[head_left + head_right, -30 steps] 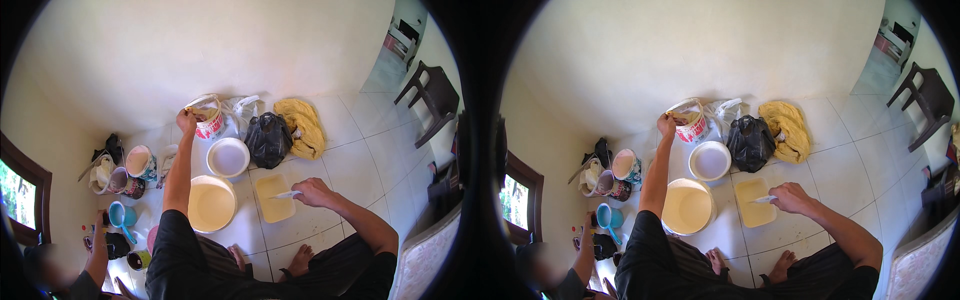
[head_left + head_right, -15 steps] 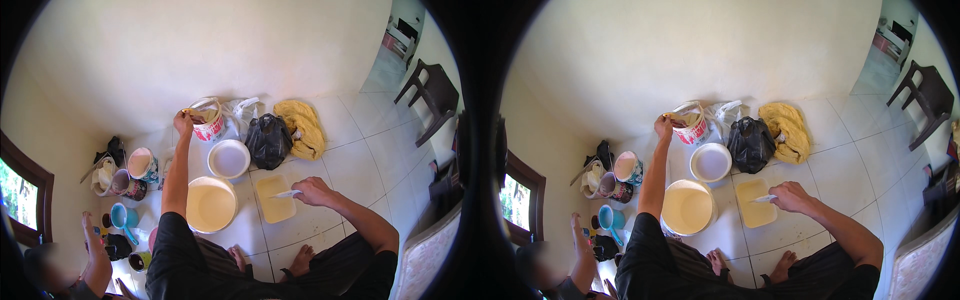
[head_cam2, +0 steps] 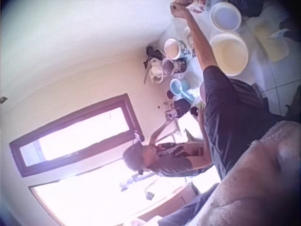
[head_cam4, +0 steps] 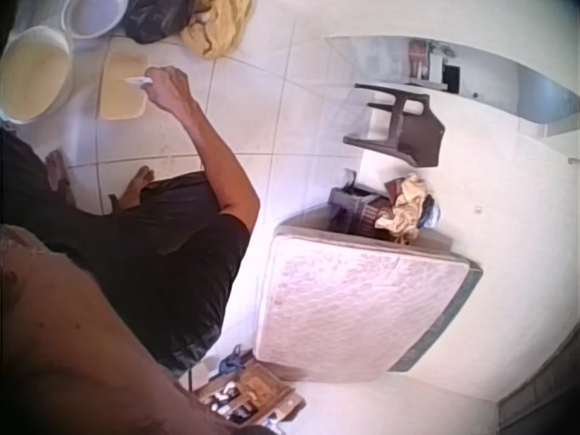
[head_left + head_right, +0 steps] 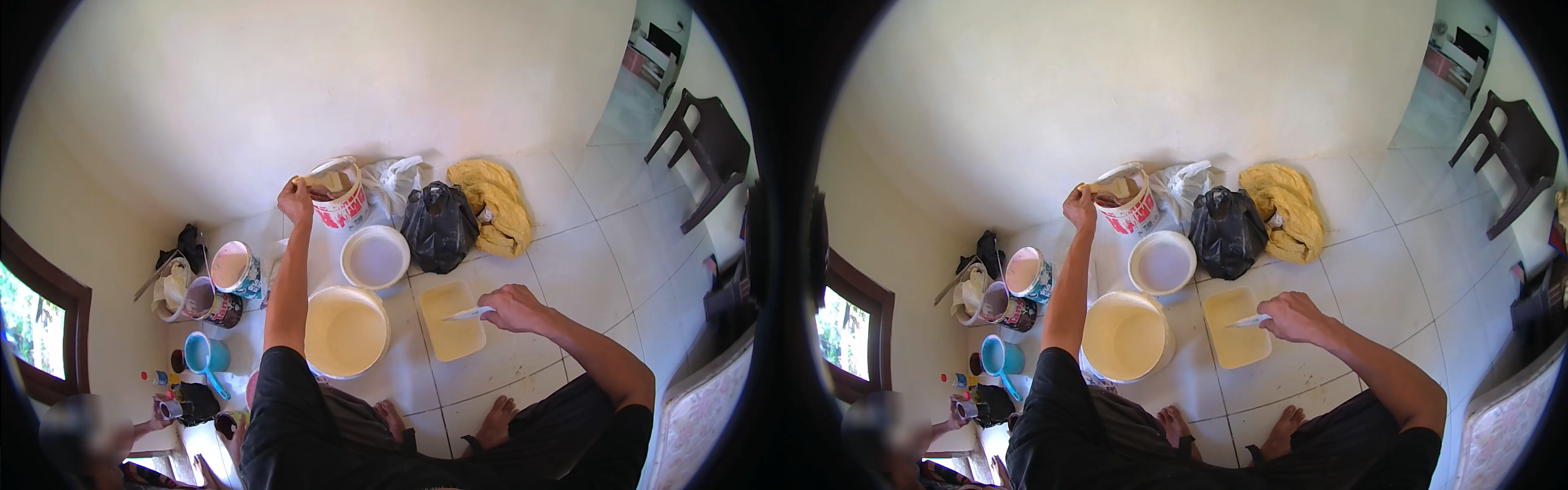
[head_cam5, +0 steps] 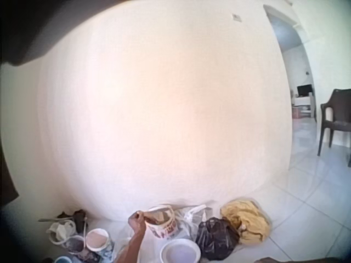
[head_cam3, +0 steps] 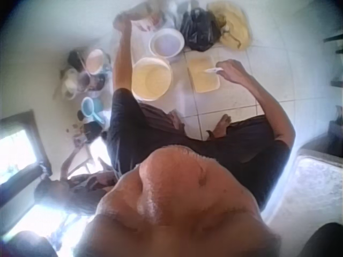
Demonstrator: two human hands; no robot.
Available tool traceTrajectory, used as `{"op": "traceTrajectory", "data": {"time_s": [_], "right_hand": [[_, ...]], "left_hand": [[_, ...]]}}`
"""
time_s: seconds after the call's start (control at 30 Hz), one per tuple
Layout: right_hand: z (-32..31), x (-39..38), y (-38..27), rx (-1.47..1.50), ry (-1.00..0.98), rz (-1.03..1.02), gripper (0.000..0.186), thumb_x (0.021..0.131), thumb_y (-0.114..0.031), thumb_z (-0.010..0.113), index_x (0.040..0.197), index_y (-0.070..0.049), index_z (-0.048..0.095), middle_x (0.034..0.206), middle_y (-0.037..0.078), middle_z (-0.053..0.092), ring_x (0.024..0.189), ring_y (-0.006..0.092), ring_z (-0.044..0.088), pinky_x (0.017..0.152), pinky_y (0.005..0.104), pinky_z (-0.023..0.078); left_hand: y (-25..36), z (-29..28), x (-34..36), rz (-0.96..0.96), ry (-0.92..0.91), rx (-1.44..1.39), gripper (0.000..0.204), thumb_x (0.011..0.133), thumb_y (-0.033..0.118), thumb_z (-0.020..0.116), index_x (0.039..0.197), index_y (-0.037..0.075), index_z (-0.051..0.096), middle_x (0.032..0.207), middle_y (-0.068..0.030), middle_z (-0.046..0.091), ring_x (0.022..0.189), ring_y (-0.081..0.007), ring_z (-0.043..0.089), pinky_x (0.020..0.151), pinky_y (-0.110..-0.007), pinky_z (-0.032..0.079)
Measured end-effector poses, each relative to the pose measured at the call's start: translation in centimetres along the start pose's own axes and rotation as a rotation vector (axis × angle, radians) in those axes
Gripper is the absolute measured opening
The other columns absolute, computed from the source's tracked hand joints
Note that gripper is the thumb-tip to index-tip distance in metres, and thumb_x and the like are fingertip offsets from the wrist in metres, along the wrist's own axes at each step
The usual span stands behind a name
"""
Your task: The person pours white paint from a small container into a bowl, then adds yellow paint from a larger bucket and stirs the mixture with a brush.
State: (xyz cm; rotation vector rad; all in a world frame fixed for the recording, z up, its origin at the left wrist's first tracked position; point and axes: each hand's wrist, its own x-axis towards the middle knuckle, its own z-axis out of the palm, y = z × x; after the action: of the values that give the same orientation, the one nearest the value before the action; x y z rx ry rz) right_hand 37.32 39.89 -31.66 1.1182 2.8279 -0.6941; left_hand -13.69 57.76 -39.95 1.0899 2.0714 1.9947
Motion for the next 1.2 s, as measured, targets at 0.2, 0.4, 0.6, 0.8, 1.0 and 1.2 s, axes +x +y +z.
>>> {"op": "traceTrajectory", "data": {"time_s": [0.2, 0.4, 0.6, 0.8, 1.0, 1.2], "right_hand": [[0.3, -0.2, 0.3, -0.006, 0.007, 0.005, 0.016, 0.087, -0.018, 0.072, 0.093, -0.004, 0.072, 0.084, 0.018, 0.072, 0.083, 0.0385, 0.07, 0.075, 0.0484, 0.054], [0.1, 0.3, -0.4, -0.001, -0.008, -0.002, 0.015, 0.087, -0.018, 0.072, 0.093, -0.004, 0.072, 0.084, 0.018, 0.072, 0.083, 0.0387, 0.07, 0.075, 0.0486, 0.054], [0.1, 0.3, -0.4, 0.005, -0.008, -0.002, 0.015, 0.087, -0.018, 0.071, 0.092, -0.004, 0.072, 0.082, 0.018, 0.072, 0.082, 0.0388, 0.07, 0.075, 0.0492, 0.054], [0.6, 0.3, 0.2, -0.03, -0.032, 0.009, 0.015, 0.087, -0.018, 0.07, 0.096, -0.006, 0.073, 0.084, 0.015, 0.073, 0.083, 0.0365, 0.07, 0.075, 0.0476, 0.055], [0.6, 0.2, 0.0, -0.021, -0.037, 0.013, 0.016, 0.087, -0.018, 0.071, 0.097, -0.006, 0.073, 0.084, 0.015, 0.073, 0.083, 0.0362, 0.071, 0.075, 0.0476, 0.055], [0.5, 0.1, -0.1, -0.023, 0.013, -0.017, 0.013, 0.086, -0.018, 0.071, 0.09, -0.005, 0.072, 0.083, 0.018, 0.072, 0.083, 0.038, 0.07, 0.074, 0.0488, 0.055]], "left_hand": [[1.4, 0.6, -1.7, 0.04, 0.067, 0.052, 0.031, 0.09, 0.024, 0.07, 0.095, -0.006, 0.075, 0.078, -0.0184, 0.074, 0.063, -0.0227, 0.069, 0.068, -0.038, 0.056], [1.4, -1.2, 0.2, 0.062, -0.047, 0.152, 0.04, 0.09, 0.034, 0.076, 0.09, -0.006, 0.074, 0.073, -0.0162, 0.073, 0.06, -0.0237, 0.068, 0.061, -0.038, 0.054], [2.7, -1.0, 0.0, 0.254, -0.094, 0.395, 0.04, 0.091, 0.036, 0.074, 0.078, -0.002, 0.068, 0.07, -0.02, 0.068, 0.062, -0.0359, 0.065, 0.06, -0.045, 0.049], [4.0, 0.5, -0.8, 0.467, -0.05, 0.536, 0.038, 0.092, 0.034, 0.073, 0.072, 0.003, 0.062, 0.069, -0.0179, 0.065, 0.064, -0.0396, 0.064, 0.059, -0.049, 0.047], [4.5, 1.2, -1.3, 0.46, -0.059, 0.48, 0.034, 0.091, 0.03, 0.074, 0.073, 0.004, 0.061, 0.071, -0.0169, 0.064, 0.064, -0.0385, 0.063, 0.059, -0.048, 0.047], [5.0, 2.2, -1.5, 0.652, -0.072, 0.409, 0.021, 0.09, 0.021, 0.074, 0.077, 0.006, 0.066, 0.074, -0.0159, 0.065, 0.064, -0.0386, 0.063, 0.056, -0.047, 0.047]]}}
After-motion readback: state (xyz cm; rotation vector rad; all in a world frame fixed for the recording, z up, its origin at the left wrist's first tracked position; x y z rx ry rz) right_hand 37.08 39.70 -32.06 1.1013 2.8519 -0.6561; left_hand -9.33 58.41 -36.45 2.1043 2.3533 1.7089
